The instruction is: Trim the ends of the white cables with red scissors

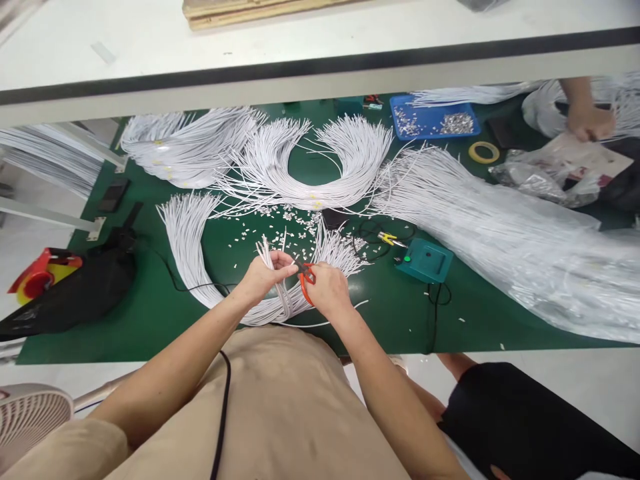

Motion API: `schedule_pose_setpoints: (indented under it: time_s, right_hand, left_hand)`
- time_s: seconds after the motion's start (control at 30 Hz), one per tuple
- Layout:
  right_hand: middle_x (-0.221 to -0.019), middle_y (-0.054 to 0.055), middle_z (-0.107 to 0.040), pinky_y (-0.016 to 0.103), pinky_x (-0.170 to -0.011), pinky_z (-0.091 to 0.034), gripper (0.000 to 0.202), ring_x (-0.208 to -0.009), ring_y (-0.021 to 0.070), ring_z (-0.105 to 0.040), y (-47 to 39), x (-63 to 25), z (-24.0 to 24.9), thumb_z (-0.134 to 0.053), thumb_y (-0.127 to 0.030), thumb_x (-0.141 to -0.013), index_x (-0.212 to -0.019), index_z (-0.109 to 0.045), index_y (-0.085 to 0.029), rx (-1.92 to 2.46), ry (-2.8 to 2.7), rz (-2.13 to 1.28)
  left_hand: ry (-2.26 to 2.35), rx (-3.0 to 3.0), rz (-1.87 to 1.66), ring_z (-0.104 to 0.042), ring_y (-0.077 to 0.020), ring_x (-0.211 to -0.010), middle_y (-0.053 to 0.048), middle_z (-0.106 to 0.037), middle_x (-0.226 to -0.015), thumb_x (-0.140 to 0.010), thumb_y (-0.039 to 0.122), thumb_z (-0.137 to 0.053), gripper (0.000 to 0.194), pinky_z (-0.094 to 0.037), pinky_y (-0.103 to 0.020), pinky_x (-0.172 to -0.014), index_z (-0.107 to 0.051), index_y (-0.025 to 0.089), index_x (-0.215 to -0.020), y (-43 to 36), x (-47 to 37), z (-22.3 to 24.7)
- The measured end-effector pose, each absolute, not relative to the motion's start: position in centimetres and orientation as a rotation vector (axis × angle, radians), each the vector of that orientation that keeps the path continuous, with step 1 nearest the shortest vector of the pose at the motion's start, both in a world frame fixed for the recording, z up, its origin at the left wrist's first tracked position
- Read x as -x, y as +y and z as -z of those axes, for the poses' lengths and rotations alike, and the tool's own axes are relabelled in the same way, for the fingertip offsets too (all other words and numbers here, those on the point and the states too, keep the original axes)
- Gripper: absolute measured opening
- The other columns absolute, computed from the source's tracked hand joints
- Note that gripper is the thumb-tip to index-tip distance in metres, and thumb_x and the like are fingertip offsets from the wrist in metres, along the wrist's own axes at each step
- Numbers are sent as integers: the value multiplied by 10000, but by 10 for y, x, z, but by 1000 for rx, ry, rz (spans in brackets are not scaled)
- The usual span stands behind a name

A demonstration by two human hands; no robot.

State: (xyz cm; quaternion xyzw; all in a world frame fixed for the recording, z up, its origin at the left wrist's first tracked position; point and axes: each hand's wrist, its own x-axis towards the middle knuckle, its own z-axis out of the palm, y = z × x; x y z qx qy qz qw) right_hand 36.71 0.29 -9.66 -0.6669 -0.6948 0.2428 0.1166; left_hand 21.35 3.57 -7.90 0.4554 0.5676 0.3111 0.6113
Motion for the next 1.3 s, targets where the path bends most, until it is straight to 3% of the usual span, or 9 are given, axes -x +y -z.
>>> schedule_pose_setpoints:
  time_s: [0.4, 0.6, 0.8, 0.93, 1.3]
  right_hand:
    - [-791, 88, -619, 290, -688, -349, 257, -772, 189, -562, -2, -368, 99, -462, -349, -839, -782, -638, -170, 1921, -2077, -577]
    - [-714, 37, -595, 244, -577, -361, 231, -641, 139, -527, 4, -376, 106, -549, -366, -760, -675, -622, -165, 1732, -1714, -992]
    - [-739, 3, -598, 224, -628, -410, 227, -644, 107, -530, 19, -378, 99, -579, -314, -727, -879, -656, -164, 1252, -1156, -1414]
    - [-769, 16, -625, 245, -701, -431, 174, -713, 127, -563, 22, -376, 96, -631, -307, -686, -776, -659, -160, 1193, -1109, -1443]
    - [-725, 5, -604, 239, -665, -426, 144, -666, 119, -548, 19, -375, 99, -632, -288, -674, -746, -647, -164, 1247, -1107, -1381]
  left_hand:
    - [1401, -1126, -652, -443, -99, -447, -14, -602, -552, -631, 278, -691, 167, -333, -228, -452, -674, 141, -725, 33, -219, 67]
    - [1352, -1146, -636, -475, -110, -487, -35, -619, -605, -668, 339, -660, 217, -346, -226, -457, -679, 137, -744, 31, -220, 66]
    - [1279, -1182, -592, -487, -109, -519, -32, -602, -621, -697, 375, -628, 249, -347, -219, -473, -662, 133, -747, 29, -222, 62]
    - [1263, -1167, -553, -474, -100, -526, -19, -581, -615, -698, 390, -620, 263, -335, -212, -479, -640, 129, -731, 29, -223, 59]
    - [1213, -1156, -568, -476, -99, -569, -21, -581, -664, -737, 398, -587, 283, -335, -214, -510, -629, 125, -797, 28, -218, 70]
